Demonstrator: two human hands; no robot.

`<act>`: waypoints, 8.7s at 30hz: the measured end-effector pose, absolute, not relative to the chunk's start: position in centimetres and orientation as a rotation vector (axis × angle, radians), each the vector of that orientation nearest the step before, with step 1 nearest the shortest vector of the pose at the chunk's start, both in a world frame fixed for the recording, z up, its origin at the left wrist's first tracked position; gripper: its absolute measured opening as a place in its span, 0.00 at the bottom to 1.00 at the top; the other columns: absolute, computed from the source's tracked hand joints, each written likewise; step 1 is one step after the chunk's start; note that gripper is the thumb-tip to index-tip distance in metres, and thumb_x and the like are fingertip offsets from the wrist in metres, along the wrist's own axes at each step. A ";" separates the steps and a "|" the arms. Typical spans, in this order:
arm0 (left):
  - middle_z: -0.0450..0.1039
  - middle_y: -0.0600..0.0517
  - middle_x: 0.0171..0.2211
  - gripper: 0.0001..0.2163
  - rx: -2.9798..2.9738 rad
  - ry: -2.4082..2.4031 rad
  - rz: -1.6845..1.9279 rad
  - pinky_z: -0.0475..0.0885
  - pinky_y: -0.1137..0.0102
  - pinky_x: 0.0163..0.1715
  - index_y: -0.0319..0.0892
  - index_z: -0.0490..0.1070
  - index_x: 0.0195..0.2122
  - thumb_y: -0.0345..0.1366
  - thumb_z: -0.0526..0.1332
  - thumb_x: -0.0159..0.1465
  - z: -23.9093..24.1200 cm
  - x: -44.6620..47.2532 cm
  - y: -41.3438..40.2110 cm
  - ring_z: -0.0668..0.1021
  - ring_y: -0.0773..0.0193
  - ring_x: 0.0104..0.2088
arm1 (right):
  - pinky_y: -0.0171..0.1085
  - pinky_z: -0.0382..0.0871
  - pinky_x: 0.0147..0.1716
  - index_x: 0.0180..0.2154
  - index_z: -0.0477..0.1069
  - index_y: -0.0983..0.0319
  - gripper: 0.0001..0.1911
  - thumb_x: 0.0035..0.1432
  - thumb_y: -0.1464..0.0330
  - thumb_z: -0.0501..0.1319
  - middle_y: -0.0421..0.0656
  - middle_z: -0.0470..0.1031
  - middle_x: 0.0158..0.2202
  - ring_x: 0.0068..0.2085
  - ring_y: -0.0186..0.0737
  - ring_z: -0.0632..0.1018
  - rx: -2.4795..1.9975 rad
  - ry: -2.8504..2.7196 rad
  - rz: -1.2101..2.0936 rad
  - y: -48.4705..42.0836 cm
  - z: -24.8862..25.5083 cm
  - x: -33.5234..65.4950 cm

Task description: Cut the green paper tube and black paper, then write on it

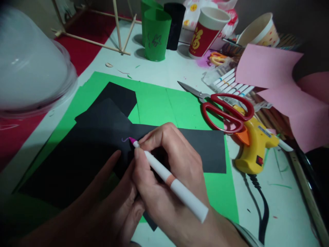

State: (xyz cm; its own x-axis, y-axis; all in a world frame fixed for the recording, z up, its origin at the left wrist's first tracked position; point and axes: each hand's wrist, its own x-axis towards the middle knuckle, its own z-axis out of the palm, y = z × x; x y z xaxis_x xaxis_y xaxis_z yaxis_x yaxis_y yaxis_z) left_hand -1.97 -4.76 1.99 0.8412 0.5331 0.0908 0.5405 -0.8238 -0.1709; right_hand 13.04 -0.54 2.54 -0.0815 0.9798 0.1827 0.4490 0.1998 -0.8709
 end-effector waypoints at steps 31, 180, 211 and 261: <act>0.71 0.43 0.62 0.24 -2.859 -0.808 -0.071 0.73 0.47 0.55 0.41 0.71 0.61 0.40 0.63 0.65 2.2 -2.2 -4.2 0.70 0.41 0.61 | 0.39 0.71 0.25 0.30 0.69 0.55 0.08 0.59 0.67 0.66 0.40 0.76 0.29 0.30 0.41 0.78 -1.391 -1.593 0.948 -1.5 2.6 13.4; 0.69 0.40 0.63 0.19 -2.846 -0.839 -0.106 0.75 0.48 0.52 0.34 0.69 0.61 0.34 0.56 0.70 1.8 -2.1 -4.3 0.72 0.44 0.59 | 0.38 0.69 0.24 0.27 0.68 0.58 0.09 0.59 0.71 0.64 0.41 0.75 0.27 0.27 0.38 0.75 -1.356 -1.547 0.892 -0.8 2.9 13.0; 0.77 0.37 0.54 0.27 -2.687 -0.714 -0.165 0.68 0.52 0.58 0.27 0.67 0.60 0.47 0.53 0.71 0.8 -2.6 -4.6 0.74 0.45 0.56 | 0.35 0.68 0.29 0.34 0.76 0.55 0.05 0.60 0.63 0.69 0.39 0.76 0.37 0.35 0.37 0.74 -1.354 -1.196 1.144 -1.0 1.7 18.2; 0.75 0.37 0.54 0.28 -2.446 -0.704 -0.161 0.68 0.48 0.56 0.36 0.67 0.60 0.53 0.54 0.68 -1.2 -1.8 -5.6 0.76 0.44 0.54 | 0.27 0.75 0.32 0.34 0.76 0.58 0.03 0.61 0.69 0.67 0.39 0.78 0.35 0.35 0.32 0.79 -1.323 -1.383 1.076 -0.3 2.5 16.4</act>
